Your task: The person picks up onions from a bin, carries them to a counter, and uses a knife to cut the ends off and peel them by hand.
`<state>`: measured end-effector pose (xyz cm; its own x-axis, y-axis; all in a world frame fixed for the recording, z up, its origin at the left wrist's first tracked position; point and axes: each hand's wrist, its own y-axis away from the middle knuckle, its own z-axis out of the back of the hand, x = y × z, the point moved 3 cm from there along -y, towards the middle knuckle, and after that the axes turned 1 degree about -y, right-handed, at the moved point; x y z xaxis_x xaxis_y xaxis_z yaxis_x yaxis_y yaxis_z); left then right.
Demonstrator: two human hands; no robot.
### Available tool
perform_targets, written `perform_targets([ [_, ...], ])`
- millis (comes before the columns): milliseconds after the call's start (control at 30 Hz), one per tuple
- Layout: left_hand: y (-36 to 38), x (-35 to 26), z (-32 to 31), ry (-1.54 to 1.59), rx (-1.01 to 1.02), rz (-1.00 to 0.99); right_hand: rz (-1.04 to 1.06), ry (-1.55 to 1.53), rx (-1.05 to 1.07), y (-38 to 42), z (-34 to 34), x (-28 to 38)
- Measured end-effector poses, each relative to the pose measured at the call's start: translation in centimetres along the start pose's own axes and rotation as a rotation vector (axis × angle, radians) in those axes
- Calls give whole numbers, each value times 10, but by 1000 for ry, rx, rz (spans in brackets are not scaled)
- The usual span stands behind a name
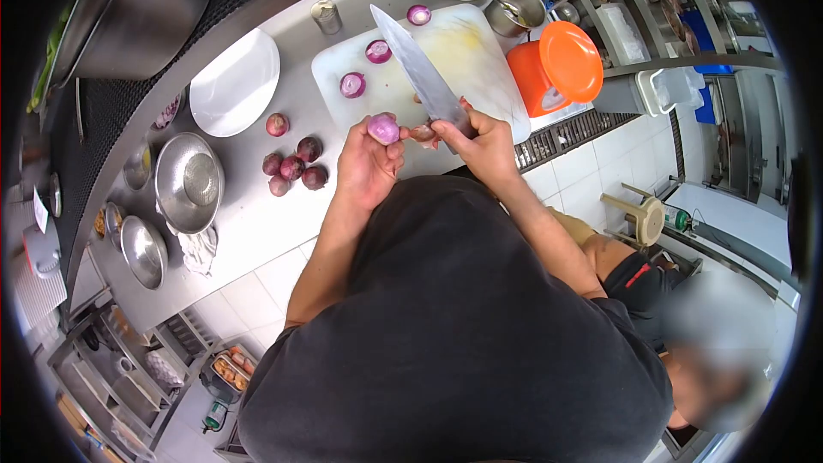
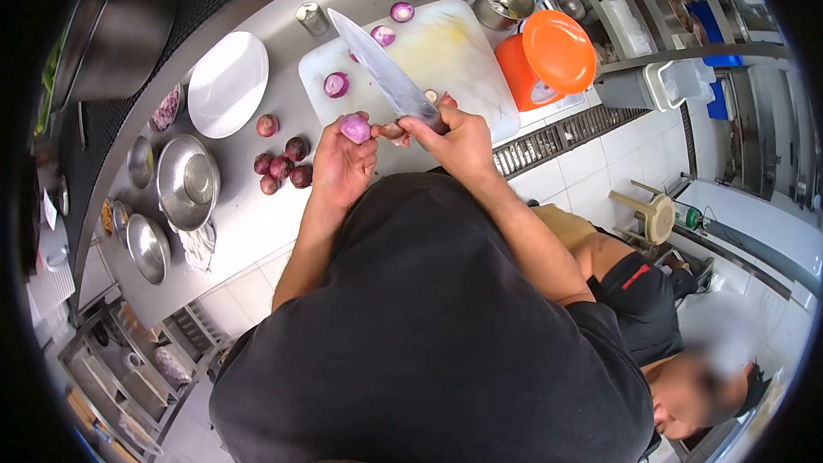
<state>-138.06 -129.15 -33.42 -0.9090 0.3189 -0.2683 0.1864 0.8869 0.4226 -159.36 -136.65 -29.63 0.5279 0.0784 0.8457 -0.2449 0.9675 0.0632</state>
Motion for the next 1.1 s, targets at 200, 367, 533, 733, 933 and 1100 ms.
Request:
perform_targets([
  [200, -7, -3, 8, -228, -131, -151, -162, -17, 7, -6, 9, -8],
  [367, -23, -8, 34, -1432, -405, -641, -166, 441, 13, -19, 21, -45],
  [533, -18, -4, 32, -2064, -274, -891, -209, 319, -10, -19, 23, -52],
  [733, -14, 8, 11, -1803, -197, -909, -231, 384, -42, -21, 24, -63],
  [933, -50, 28, -14, -1829, 56, -765, -286, 359, -34, -9, 40, -73],
  [1100, -93, 54, -15, -2012, 66, -827, -270, 318, 9, 22, 52, -114],
])
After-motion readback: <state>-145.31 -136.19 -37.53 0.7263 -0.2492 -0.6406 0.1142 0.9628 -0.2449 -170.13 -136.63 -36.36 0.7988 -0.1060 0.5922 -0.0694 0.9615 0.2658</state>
